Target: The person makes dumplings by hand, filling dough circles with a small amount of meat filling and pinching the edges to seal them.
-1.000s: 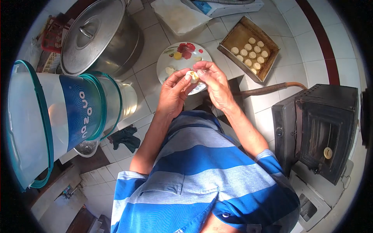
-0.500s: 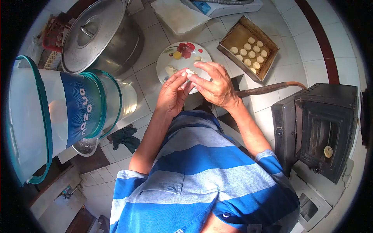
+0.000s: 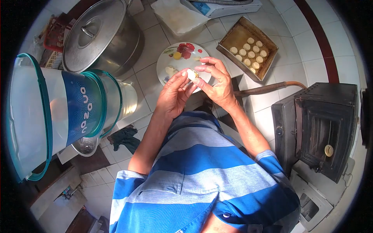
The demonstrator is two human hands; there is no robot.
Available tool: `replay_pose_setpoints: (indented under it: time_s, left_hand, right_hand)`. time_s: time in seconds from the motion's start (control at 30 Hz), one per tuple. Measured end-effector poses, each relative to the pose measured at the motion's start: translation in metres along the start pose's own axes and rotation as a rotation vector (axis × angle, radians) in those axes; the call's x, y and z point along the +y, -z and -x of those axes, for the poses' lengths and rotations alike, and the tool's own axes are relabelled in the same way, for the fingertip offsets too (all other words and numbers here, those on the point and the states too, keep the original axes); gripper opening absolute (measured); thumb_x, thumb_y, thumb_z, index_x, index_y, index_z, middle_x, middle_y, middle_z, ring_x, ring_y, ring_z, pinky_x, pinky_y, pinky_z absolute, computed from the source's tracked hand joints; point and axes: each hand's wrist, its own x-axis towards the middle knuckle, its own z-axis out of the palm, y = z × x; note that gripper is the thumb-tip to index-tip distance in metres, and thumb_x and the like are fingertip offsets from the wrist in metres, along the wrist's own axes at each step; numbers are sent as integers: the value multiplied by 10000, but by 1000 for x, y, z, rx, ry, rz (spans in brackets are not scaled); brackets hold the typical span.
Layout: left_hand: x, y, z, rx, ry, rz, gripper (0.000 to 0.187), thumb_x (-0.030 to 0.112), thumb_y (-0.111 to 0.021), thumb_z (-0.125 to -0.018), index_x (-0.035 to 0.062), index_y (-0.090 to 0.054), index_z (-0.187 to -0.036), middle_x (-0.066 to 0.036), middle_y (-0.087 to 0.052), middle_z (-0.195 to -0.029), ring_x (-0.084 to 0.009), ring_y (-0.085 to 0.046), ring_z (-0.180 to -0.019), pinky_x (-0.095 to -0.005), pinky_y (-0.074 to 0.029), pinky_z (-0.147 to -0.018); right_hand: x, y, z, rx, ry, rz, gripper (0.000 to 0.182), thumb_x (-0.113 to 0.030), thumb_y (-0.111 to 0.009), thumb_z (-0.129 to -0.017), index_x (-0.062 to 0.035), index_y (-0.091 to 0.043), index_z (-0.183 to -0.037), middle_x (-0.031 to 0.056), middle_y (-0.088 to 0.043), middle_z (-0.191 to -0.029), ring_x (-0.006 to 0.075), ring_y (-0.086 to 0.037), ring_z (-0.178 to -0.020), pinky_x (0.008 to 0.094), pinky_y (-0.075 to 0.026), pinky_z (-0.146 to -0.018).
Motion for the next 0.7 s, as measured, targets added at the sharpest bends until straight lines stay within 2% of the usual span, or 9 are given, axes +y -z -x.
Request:
replay_pose_setpoints:
  time_s: [0.17, 0.23, 0.33, 0.4, 0.43, 0.5, 0.6, 0.7]
  left_hand:
    - [0, -6, 0, -26, -60, -71, 270, 120, -647, -1035, -16, -628, -1268, -127, -681, -1195, -181, -694, -1097, -334, -616, -1006]
    - [-3, -4, 1, 66, -90, -130, 276, 98, -650, -1030, -23, -624, -1277, -118, -687, -1182, -182, -694, -1082, -318, -620, -988]
    - [-2, -1, 2, 56, -93, -104, 285, 93, -655, -1027, -28, -623, -1282, -120, -687, -1172, -193, -695, -1073, -306, -625, -972]
    - [-2, 0, 2, 67, -83, -109, 286, 95, -653, -1029, -28, -623, -1285, -117, -687, -1170, -192, -696, -1069, -300, -627, -964]
    - [-2, 1, 1, 74, -71, -116, 286, 97, -650, -1031, -28, -623, -1287, -114, -687, -1169, -191, -696, -1066, -293, -630, -955]
    - [-3, 0, 0, 69, -60, -118, 280, 94, -647, -1032, -26, -625, -1285, -109, -687, -1167, -188, -697, -1065, -291, -631, -953]
    - [-3, 0, 1, 74, -44, -116, 269, 90, -641, -1035, -25, -629, -1277, -102, -687, -1165, -187, -698, -1063, -289, -634, -948]
    - [-3, 2, 0, 72, -25, -96, 257, 87, -637, -1036, -29, -632, -1265, -104, -687, -1165, -190, -702, -1066, -288, -637, -946]
  right_hand:
    - [9, -8, 6, 3, 2, -15, 265, -183, -841, -852, -71, -769, -1081, 152, -656, -1220, 305, -650, -1151, 404, -523, -990]
    - [4, -8, 3, 9, -1, -20, 248, -177, -829, -866, -75, -772, -1084, 154, -657, -1216, 303, -654, -1140, 403, -524, -989]
    - [-2, -3, 1, 32, 20, -12, 249, -170, -804, -889, -96, -772, -1124, 148, -657, -1219, 307, -648, -1139, 405, -531, -973]
    - [4, 4, 0, -46, 247, 107, 330, -132, -801, -851, -103, -755, -1177, 134, -658, -1232, 316, -638, -1135, 402, -533, -969]
    - [5, 7, -2, -45, 245, 110, 330, -132, -801, -851, -103, -755, -1177, 134, -658, -1232, 316, -638, -1135, 402, -533, -969]
    - [6, 14, -5, -134, 484, 385, 394, -103, -807, -785, -104, -754, -1175, 116, -660, -1249, 314, -631, -1130, 407, -531, -977]
    - [10, 15, -2, -122, 573, 454, 400, -81, -804, -735, -99, -769, -1133, 107, -662, -1262, 301, -632, -1131, 416, -524, -994]
    - [14, 13, 1, -88, 545, 401, 334, -106, -809, -778, -97, -775, -1110, 106, -664, -1258, 296, -634, -1133, 417, -527, -988]
